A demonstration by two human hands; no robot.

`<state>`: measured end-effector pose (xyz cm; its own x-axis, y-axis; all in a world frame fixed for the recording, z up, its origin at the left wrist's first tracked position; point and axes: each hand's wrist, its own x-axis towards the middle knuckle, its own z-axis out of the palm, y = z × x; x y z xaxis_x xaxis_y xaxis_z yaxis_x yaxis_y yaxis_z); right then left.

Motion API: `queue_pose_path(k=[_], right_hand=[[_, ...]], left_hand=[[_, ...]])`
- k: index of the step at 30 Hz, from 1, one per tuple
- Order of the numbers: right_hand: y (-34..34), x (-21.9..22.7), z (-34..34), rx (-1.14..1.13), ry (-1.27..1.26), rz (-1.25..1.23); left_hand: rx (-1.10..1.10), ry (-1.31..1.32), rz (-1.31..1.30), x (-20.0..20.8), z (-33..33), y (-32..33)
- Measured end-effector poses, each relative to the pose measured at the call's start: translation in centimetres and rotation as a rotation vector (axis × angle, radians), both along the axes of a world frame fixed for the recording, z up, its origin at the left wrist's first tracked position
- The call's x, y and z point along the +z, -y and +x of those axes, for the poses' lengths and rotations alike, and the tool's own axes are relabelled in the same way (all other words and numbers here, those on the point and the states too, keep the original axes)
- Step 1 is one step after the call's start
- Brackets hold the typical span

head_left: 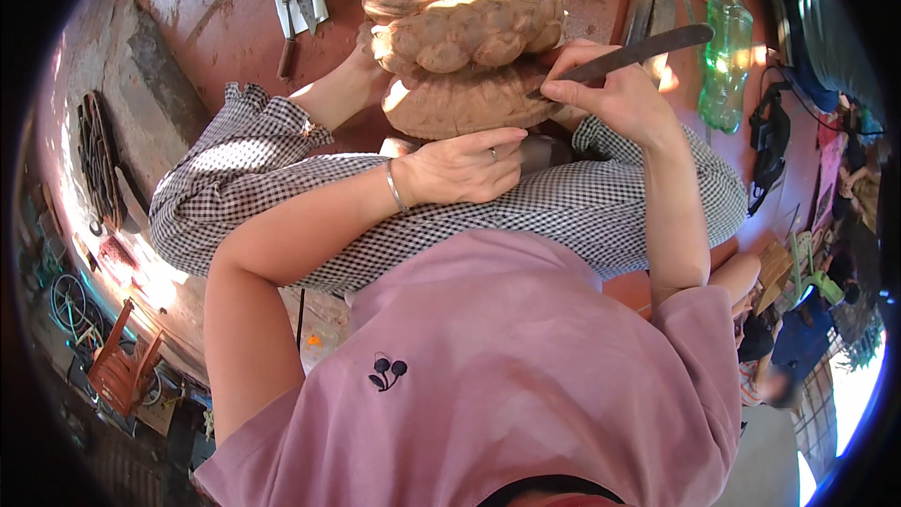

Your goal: The person carves a piece of wood using a chisel and mallet while sitting on the floor. They repeatedly strike the chisel to shape the wood and occasionally adjust their grip or the wood's position.

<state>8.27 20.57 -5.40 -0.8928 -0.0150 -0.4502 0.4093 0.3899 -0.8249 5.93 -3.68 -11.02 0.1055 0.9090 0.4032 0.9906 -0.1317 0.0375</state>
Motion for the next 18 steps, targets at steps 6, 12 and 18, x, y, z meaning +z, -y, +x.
queue_pose_path(k=[6, 12, 18], right_hand=[[-0.7, -0.4, -0.3, -0.11, 0.186, -0.052], [-0.1, -0.8, 0.5, -0.072, 0.086, -0.024], [0.5, -0.5, 0.7, 0.018, -0.078, 0.074]], left_hand=[[-0.012, 0.017, -0.007, -0.1, 0.0, 0.0], [-0.006, 0.012, 0.001, 0.1, 0.1, 0.2], [0.001, 0.016, -0.004, -0.2, 0.0, 0.1]])
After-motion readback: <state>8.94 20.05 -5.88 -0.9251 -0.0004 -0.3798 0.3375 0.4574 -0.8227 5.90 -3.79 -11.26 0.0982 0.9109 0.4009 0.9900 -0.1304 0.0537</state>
